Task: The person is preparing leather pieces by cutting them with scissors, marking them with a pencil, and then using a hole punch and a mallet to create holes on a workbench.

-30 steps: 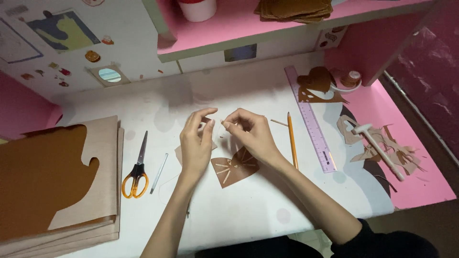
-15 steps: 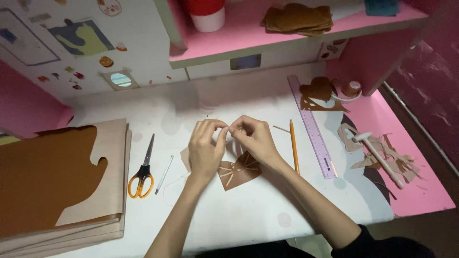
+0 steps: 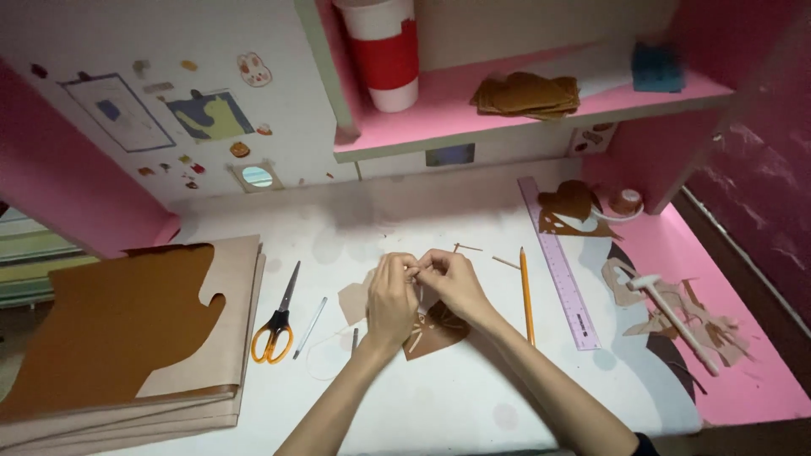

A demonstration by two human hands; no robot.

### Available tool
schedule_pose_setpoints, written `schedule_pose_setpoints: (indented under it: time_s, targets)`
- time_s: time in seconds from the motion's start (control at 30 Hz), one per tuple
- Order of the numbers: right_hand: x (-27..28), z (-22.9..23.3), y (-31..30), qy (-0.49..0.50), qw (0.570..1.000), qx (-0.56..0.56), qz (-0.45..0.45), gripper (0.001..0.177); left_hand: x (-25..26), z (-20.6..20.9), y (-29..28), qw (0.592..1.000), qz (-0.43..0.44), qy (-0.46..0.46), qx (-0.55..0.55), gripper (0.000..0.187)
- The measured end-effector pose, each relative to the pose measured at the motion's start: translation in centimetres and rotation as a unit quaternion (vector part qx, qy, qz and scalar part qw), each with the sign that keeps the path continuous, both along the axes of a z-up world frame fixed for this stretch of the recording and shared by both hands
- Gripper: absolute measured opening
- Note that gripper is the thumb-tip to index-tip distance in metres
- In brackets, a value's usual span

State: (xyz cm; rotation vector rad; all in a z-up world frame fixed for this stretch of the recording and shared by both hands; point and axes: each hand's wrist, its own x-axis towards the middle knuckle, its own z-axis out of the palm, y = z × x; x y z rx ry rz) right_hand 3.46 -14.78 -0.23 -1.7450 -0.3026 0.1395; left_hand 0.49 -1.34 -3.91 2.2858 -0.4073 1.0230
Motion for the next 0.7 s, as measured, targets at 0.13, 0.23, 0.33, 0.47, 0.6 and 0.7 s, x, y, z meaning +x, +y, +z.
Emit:
schedule_pose_setpoints:
  time_s: [0.13, 0.23, 0.33, 0.47, 0.6, 0.7]
  targets:
    - [0.5, -2.0, 0.1, -0.019, 1.000, -0.015, 0.002, 0.008, -0.7, 1.8, -0.5, 0.980, -0.010, 0.127, -0.151, 0.021]
    - [0.8, -2.8, 0.2, -0.012, 1.000, -0.018, -0.010, 0.008, -1.5, 3.4, -1.3, 0.938, -0.020, 0.241, -0.249, 0.013]
    - [1.8, -3.8, 0.2, 0.081, 0.992, 0.100, -0.007, 0.014, -1.3, 4.1, -1.5, 0.954, -0.041, 0.200, -0.219, 0.016]
    - [0.0, -1.0, 0.0, 0.077, 0.988, 0.130, -0.005, 0.012, -1.3, 3.8, -1.3, 0.991, -0.021, 0.078, -0.109, 0.010]
    - [-0.3, -2.6, -0.3, -0.204, 0.978, -0.028, -0.021, 0.007, -2.5, 4.3, -3.5, 0.992, -0.045, -0.119, 0.009, 0.017]
    - [1.0, -3.1, 0.0, -0.251, 0.968, 0.013, -0.030, 0.017, -6.1, 12.2, -6.4, 0.980, -0.118, 0.013, -0.159, 0.024]
